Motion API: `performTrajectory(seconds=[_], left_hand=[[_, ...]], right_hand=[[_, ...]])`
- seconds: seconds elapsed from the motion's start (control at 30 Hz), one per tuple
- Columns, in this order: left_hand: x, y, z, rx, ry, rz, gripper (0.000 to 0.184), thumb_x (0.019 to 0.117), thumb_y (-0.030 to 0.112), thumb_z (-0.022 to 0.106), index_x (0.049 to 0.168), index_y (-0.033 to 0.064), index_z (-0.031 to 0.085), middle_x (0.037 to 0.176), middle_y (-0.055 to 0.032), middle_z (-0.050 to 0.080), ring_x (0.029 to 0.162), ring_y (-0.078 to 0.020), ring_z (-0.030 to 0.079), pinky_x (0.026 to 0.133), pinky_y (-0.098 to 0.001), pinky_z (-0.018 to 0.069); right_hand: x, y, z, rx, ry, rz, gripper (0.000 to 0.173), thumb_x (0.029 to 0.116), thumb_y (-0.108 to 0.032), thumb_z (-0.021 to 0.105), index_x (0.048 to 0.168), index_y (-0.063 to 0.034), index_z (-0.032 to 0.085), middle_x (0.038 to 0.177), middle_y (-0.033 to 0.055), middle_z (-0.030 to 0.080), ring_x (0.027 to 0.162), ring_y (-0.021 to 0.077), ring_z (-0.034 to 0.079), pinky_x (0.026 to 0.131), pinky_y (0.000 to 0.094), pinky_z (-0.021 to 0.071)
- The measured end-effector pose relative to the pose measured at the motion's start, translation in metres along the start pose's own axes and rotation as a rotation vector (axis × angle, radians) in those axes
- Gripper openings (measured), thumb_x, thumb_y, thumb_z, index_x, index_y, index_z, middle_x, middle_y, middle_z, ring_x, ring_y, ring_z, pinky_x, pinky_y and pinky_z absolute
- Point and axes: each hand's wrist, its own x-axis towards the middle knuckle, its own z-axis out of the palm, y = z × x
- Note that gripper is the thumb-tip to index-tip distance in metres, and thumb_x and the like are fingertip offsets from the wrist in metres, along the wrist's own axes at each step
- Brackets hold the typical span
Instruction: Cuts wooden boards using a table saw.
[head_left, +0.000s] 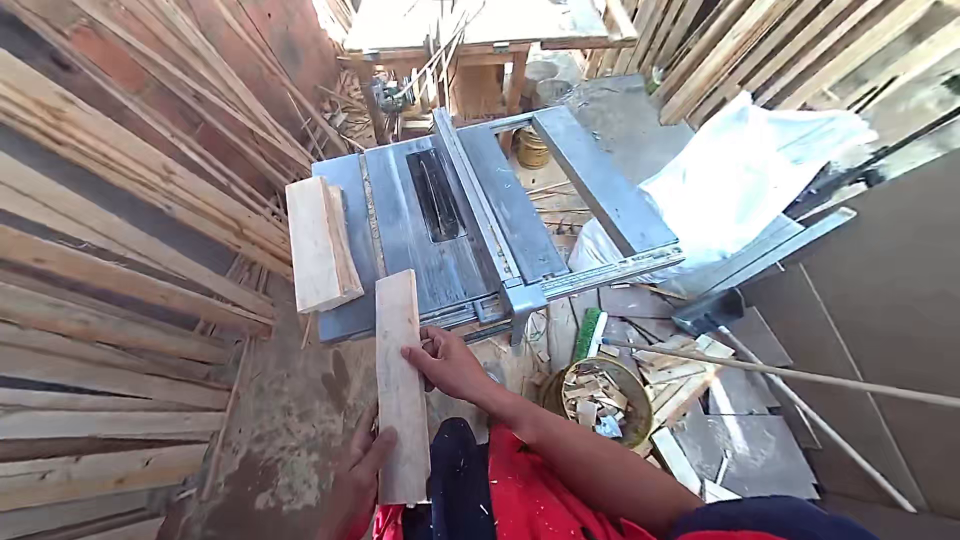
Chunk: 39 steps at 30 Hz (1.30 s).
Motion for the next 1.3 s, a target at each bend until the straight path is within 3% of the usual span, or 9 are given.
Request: performTrajectory(seconds=[0.13, 0.4, 0.57, 0.77, 1.0, 1.1, 1.17, 1.23, 1.3], left_hand=[[0.098, -0.009, 0.046, 0.182, 0.195, 0.032, 0.055, 0.1057, 0.015, 0.046, 0.156, -0.0011, 0.031, 0.128, -0.0180, 0.066, 0.101, -0.0237, 0.073, 0.085, -0.0412, 0.0639], [0.215, 0.024, 0.070, 0.278, 0.390, 0.048, 0.056, 0.1073, 0.031, 0.053, 0.158, 0.0152, 0.037, 0.144, -0.0174, 0.058, 0.126, -0.0274, 0.062, 0.105, -0.0504, 0.0513], [0.180, 0.022, 0.084, 0.184, 0.377, 0.045, 0.051, 0.1075, 0.025, 0.053, 0.156, 0.0156, 0.041, 0.133, -0.0137, 0.064, 0.110, -0.0205, 0.069, 0.095, -0.0407, 0.0586], [0.141, -0.001, 0.102, 0.213, 0.492, 0.041, 0.053, 0.1086, 0.025, 0.048, 0.158, 0.0165, 0.033, 0.124, -0.0156, 0.065, 0.096, -0.0249, 0.072, 0.083, -0.0466, 0.0619], [0.164, -0.065, 0.120, 0.330, 0.398, 0.004, 0.056, 0.1039, 0.021, 0.053, 0.150, -0.0051, 0.034, 0.111, -0.0161, 0.069, 0.093, -0.0170, 0.072, 0.085, -0.0357, 0.0616], [0.174, -0.073, 0.137, 0.392, 0.249, -0.020, 0.060, 0.1028, 0.023, 0.056, 0.152, -0.0043, 0.035, 0.106, -0.0144, 0.071, 0.092, -0.0168, 0.071, 0.087, -0.0351, 0.0598], [0.183, -0.077, 0.144, 0.456, 0.206, -0.024, 0.063, 0.1019, 0.025, 0.059, 0.155, 0.0008, 0.035, 0.100, -0.0145, 0.071, 0.086, -0.0204, 0.071, 0.083, -0.0400, 0.0602], [0.185, -0.070, 0.145, 0.513, 0.204, 0.004, 0.063, 0.1021, 0.028, 0.061, 0.157, 0.0078, 0.036, 0.105, -0.0146, 0.071, 0.088, -0.0236, 0.071, 0.084, -0.0447, 0.0595], [0.188, -0.057, 0.139, 0.581, 0.183, 0.025, 0.066, 0.1029, 0.031, 0.060, 0.160, 0.0114, 0.034, 0.123, -0.0164, 0.068, 0.097, -0.0260, 0.071, 0.090, -0.0471, 0.0587]], right_hand=[[0.012, 0.018, -0.060, -0.146, -0.014, 0.121, 0.058, 0.1044, -0.041, 0.056, 0.152, -0.0089, 0.046, 0.105, 0.0098, 0.075, 0.091, 0.0192, 0.073, 0.087, 0.0395, 0.0592], [-0.046, 0.072, -0.139, -0.173, -0.090, 0.365, 0.041, 0.1063, -0.034, 0.056, 0.137, -0.0069, 0.060, 0.106, 0.0045, 0.076, 0.095, 0.0130, 0.073, 0.090, 0.0332, 0.0587], [-0.063, 0.042, -0.114, -0.614, 0.051, 0.070, 0.050, 0.1006, -0.051, 0.059, 0.133, -0.0142, 0.064, 0.089, -0.0022, 0.075, 0.076, 0.0136, 0.071, 0.076, 0.0431, 0.0607], [-0.030, 0.024, -0.071, -1.055, -0.118, 0.168, 0.061, 0.1085, -0.053, 0.035, 0.114, 0.0009, 0.063, 0.094, 0.0235, 0.070, 0.094, 0.0437, 0.071, 0.077, 0.0603, 0.0557], [-0.063, 0.056, -0.088, -1.268, 0.082, -0.064, 0.057, 0.1057, -0.050, 0.037, 0.078, -0.0082, 0.064, 0.065, 0.0135, 0.064, 0.065, 0.0353, 0.070, 0.053, 0.0532, 0.0520], [-0.060, 0.040, -0.116, -1.324, 0.075, -0.174, 0.051, 0.0998, -0.056, 0.054, 0.112, -0.0085, 0.068, 0.106, 0.0132, 0.072, 0.105, 0.0336, 0.070, 0.087, 0.0540, 0.0559], [-0.052, 0.022, -0.126, -1.445, -0.031, -0.138, 0.080, 0.0909, -0.056, 0.069, 0.151, -0.0089, 0.047, 0.158, 0.0135, 0.046, 0.150, 0.0301, 0.038, 0.122, 0.0567, 0.0287], [-0.029, 0.014, -0.135, -1.606, -0.119, -0.143, 0.120, 0.0760, -0.064, 0.080, 0.163, -0.0045, 0.023, 0.171, 0.0176, 0.017, 0.160, 0.0316, 0.006, 0.127, 0.0609, 0.0020], [-0.002, 0.012, -0.142, -1.710, -0.184, -0.134, 0.135, 0.0671, -0.073, 0.079, 0.163, -0.0004, 0.018, 0.170, 0.0198, 0.019, 0.160, 0.0345, 0.005, 0.125, 0.0617, -0.0048]])
